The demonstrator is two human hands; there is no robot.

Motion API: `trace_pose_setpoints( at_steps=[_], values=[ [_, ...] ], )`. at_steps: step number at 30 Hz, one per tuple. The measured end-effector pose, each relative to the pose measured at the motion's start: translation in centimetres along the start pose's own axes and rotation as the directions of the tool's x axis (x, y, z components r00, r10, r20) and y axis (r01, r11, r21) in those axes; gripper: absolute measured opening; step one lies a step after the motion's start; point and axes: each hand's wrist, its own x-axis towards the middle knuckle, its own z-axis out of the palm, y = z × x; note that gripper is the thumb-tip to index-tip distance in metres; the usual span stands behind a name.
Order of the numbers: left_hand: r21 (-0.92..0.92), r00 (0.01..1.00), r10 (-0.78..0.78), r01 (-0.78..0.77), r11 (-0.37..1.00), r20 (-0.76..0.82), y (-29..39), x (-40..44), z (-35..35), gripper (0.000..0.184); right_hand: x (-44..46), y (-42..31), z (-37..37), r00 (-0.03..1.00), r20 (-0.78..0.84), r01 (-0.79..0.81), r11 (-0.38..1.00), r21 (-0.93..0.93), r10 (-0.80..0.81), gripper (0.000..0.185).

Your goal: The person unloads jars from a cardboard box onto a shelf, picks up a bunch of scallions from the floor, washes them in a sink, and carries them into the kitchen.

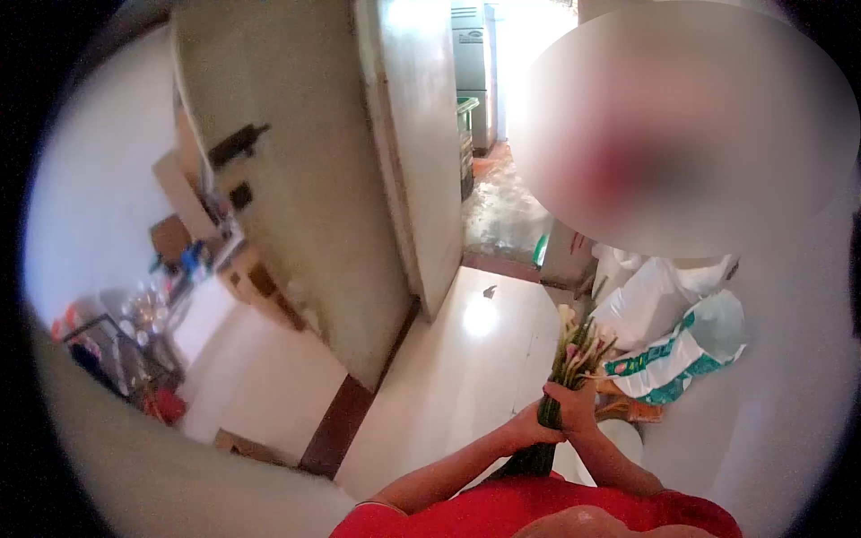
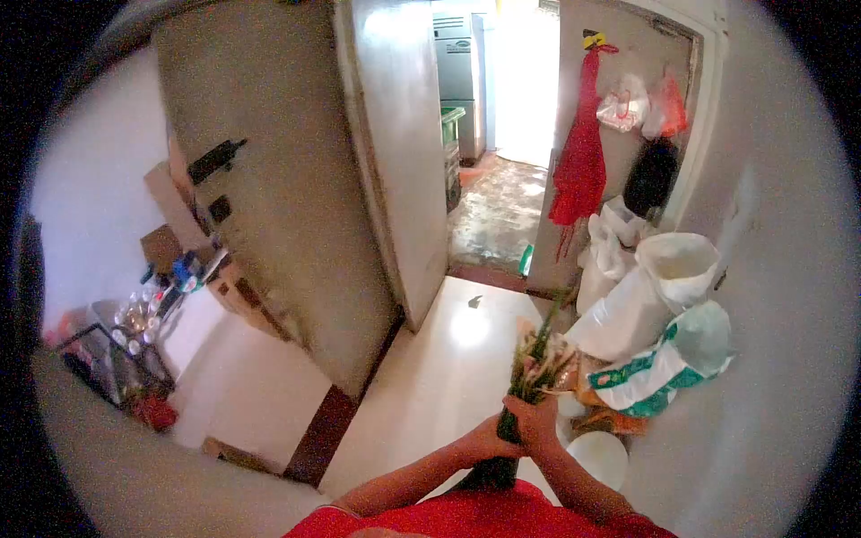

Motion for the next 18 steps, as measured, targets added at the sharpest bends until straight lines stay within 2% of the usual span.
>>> trace_pose_setpoints(
  at_steps=[3, 5, 6, 9, 10, 13, 14, 18],
  values=[
    [0.086, 0.981, -0.122, 0.109, 0.99, 0.153, 1.6, 7.6, -5.3, 0.063, 8.2, 3.2, -0.3, 0.995, -0.076, -0.053, 0.995, 0.082, 0.06, 0.064],
    [0.067, 0.972, -0.167, 0.158, 0.985, 0.163, 1.4, 13.6, -8.0, 0.056, 13.5, 7.1, -2.4, 0.996, -0.069, -0.057, 0.994, 0.095, 0.064, 0.063],
    [0.061, 0.969, -0.186, 0.179, 0.982, 0.165, 1.6, 16.2, -9.8, 0.053, 16.1, 5.5, -1.1, 0.994, -0.099, -0.035, 0.994, 0.107, 0.045, 0.062],
    [0.047, 0.99, -0.1, 0.095, 0.994, 0.101, 4.6, 23.2, -14.4, 0.046, 25.1, 4.4, 1.1, 0.991, -0.12, 0.084, 0.97, 0.229, -0.058, 0.056],
    [0.046, 0.993, -0.087, 0.084, 0.995, 0.078, 5.8, 24.9, -15.7, 0.045, 28.6, 6.3, 0.4, 0.999, -0.048, 0.0, 0.977, 0.211, 0.01, 0.058],
    [0.038, 0.999, -0.052, 0.051, 0.998, 0.018, 10.2, 30.6, -20.4, 0.043, 37.3, 7.0, 1.9, 0.999, 0.045, -0.02, 0.957, 0.289, 0.007, 0.066],
    [0.018, 0.998, -0.064, 0.064, 0.998, 0.012, 10.9, 32.2, -21.9, 0.043, 39.4, 6.7, 2.8, 0.999, 0.025, -0.044, 0.944, 0.328, 0.038, 0.067],
    [-0.052, 0.997, -0.067, 0.068, 0.996, 0.027, 11.4, 40.1, -29.2, 0.042, 49.5, 7.9, 5.2, 0.994, 0.101, -0.065, 0.96, 0.273, 0.039, 0.071]
  ],
)
